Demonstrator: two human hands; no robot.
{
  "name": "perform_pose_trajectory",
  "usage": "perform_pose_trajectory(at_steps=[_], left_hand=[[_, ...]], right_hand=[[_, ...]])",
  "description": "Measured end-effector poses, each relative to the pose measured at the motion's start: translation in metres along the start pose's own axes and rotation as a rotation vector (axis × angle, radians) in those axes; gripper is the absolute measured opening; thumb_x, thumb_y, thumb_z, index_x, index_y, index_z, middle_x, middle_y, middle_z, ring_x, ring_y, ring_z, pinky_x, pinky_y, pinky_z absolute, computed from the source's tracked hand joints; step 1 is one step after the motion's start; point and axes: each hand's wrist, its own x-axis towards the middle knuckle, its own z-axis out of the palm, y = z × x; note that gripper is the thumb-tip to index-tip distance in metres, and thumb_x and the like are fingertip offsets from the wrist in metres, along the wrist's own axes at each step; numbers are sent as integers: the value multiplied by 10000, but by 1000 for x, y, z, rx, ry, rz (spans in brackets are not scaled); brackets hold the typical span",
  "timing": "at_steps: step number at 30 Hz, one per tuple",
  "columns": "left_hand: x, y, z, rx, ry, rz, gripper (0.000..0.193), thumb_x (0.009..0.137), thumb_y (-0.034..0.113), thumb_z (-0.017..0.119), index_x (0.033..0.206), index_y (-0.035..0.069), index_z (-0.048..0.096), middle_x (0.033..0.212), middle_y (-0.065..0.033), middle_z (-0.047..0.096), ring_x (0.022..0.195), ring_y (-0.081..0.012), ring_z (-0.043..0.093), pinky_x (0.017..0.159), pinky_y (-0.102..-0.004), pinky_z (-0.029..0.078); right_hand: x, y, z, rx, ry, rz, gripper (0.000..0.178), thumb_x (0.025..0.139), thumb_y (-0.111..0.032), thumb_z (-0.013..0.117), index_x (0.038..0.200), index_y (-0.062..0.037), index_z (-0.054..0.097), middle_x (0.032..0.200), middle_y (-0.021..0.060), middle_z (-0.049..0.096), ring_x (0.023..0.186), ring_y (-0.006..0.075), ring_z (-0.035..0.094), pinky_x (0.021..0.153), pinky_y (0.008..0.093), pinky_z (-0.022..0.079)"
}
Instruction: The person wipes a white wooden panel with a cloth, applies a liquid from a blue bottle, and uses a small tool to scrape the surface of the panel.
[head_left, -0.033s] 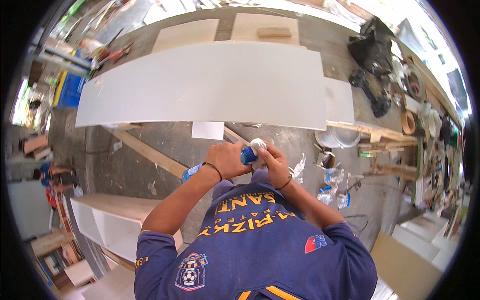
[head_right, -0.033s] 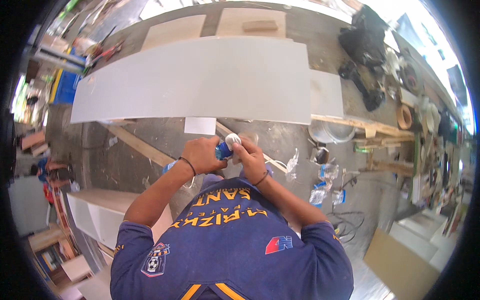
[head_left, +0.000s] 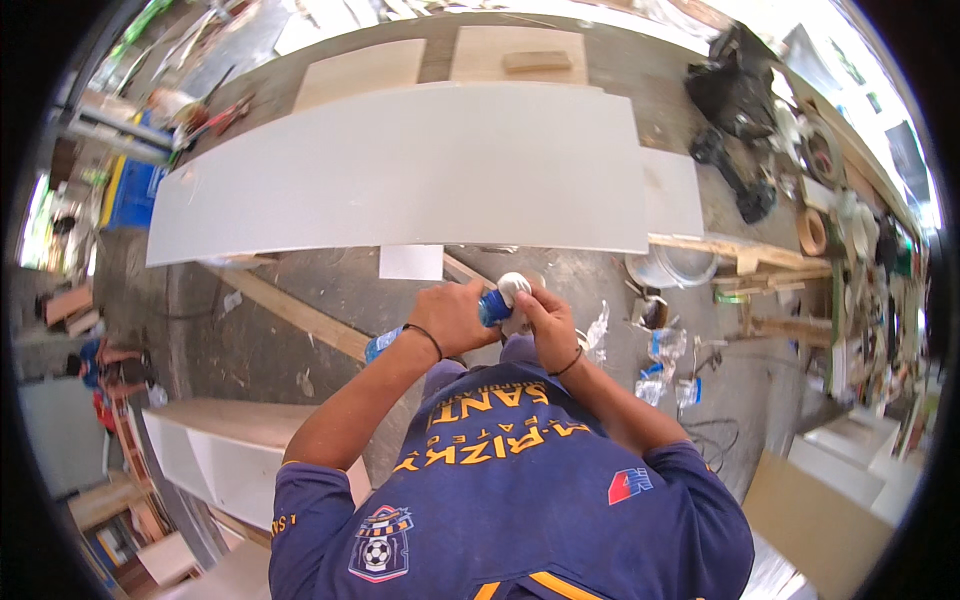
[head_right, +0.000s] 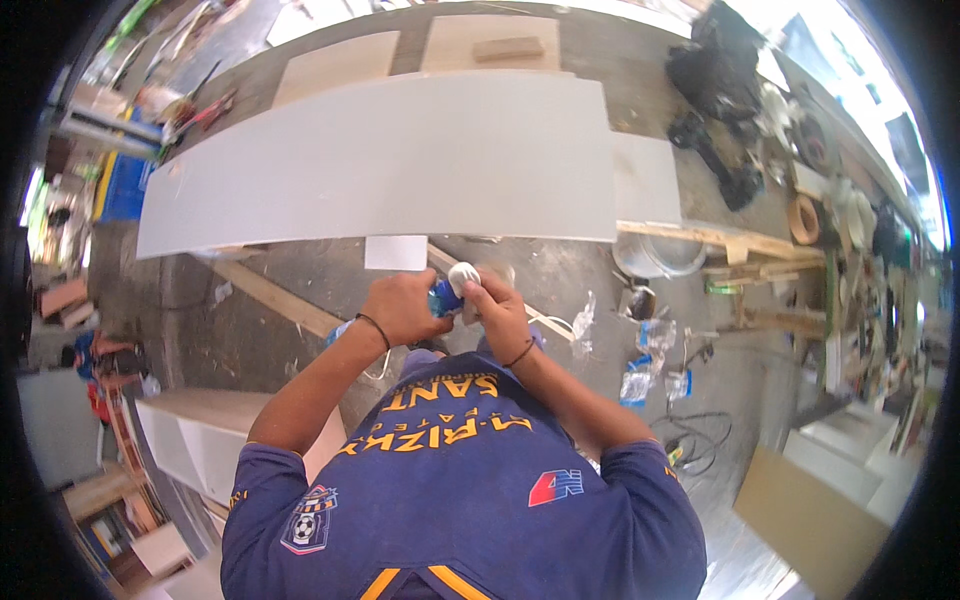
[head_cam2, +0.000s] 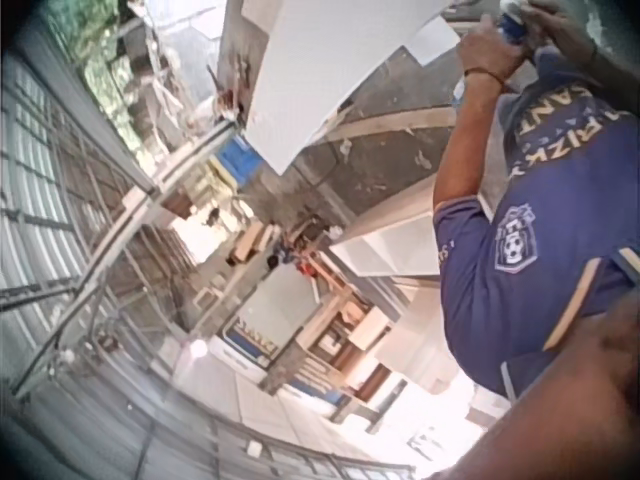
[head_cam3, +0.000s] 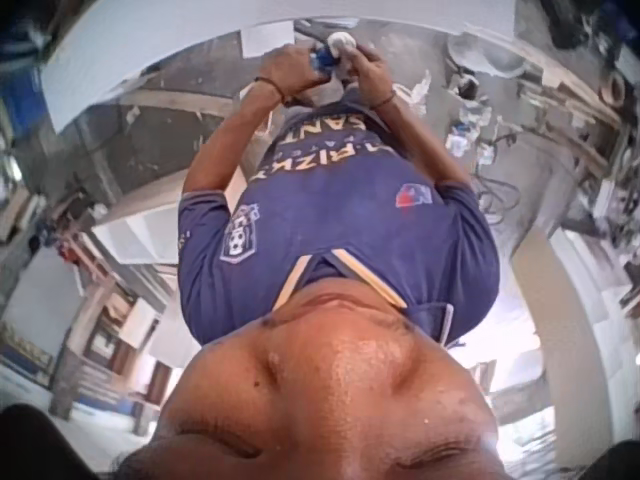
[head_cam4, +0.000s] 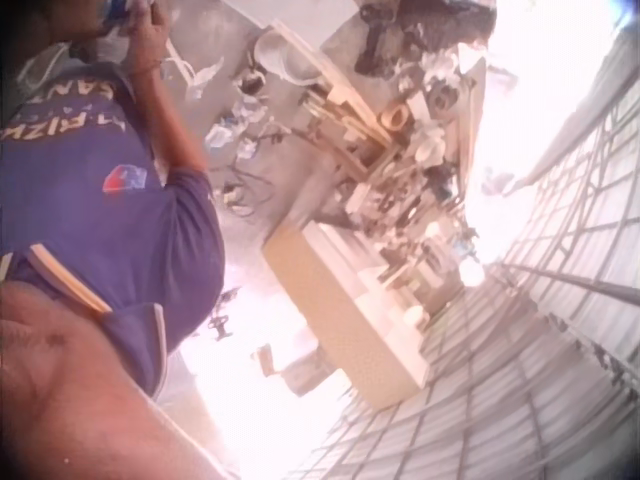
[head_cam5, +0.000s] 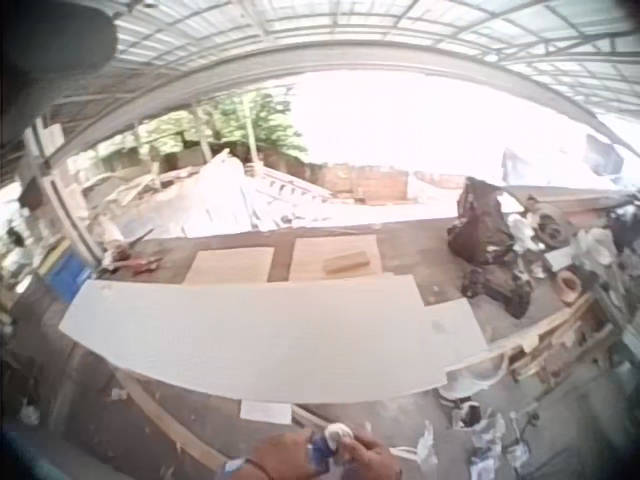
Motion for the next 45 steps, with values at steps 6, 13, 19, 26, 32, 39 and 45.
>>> perform_pose_trajectory(at_steps=[6,13,19,26,32,39,45], left_hand=[[-16,-46,6,-249,178,90,416,662,417,717,822,58,579,734,-175,645,713,-359,641,637,-433,506],[-41,-108,25,-534,239,120,388,664,365,752,841,55,601,719,-154,640,703,-338,649,613,-398,499],[-91,-170,18,-472,385,-78,347,677,298,771,830,50,583,681,-127,609,633,-307,621,591,-370,480],[-111,-199,32,-475,421,-95,366,686,264,776,887,50,557,690,-106,590,617,-252,592,596,-353,467],[-142,-239,34,-614,512,-200,337,709,230,762,900,44,556,708,-78,585,646,-181,568,636,-340,471],[-182,-272,58,-597,563,-289,337,721,196,757,926,39,541,747,-39,552,683,-140,529,663,-301,455],[-221,-311,70,-728,645,-450,354,726,178,763,959,40,536,804,-26,540,740,-133,514,708,-289,448]], right_hand=[[21,-28,-14,6,494,-392,188,916,-168,556,1002,-32,653,896,60,646,825,145,613,676,249,475],[86,71,10,-1513,479,-710,250,798,-138,559,1030,-132,653,1330,76,521,1326,216,384,1075,593,144],[83,38,-103,-1588,962,-712,267,833,-185,557,1080,-120,637,1344,57,517,1290,207,437,1045,614,184],[101,112,56,-1469,580,-758,244,859,-180,538,1078,-142,639,1341,70,518,1308,223,417,1094,565,146],[94,45,-75,-1581,1069,-658,321,876,-133,524,1189,-99,587,1354,86,505,1289,248,435,1080,547,187],[109,101,-6,-1724,591,-808,285,838,-192,562,1117,-174,614,1359,24,503,1291,200,438,1077,622,133],[78,35,-95,-1767,894,-632,342,885,-186,514,1217,-126,568,1384,73,473,1319,262,390,1077,577,154]])
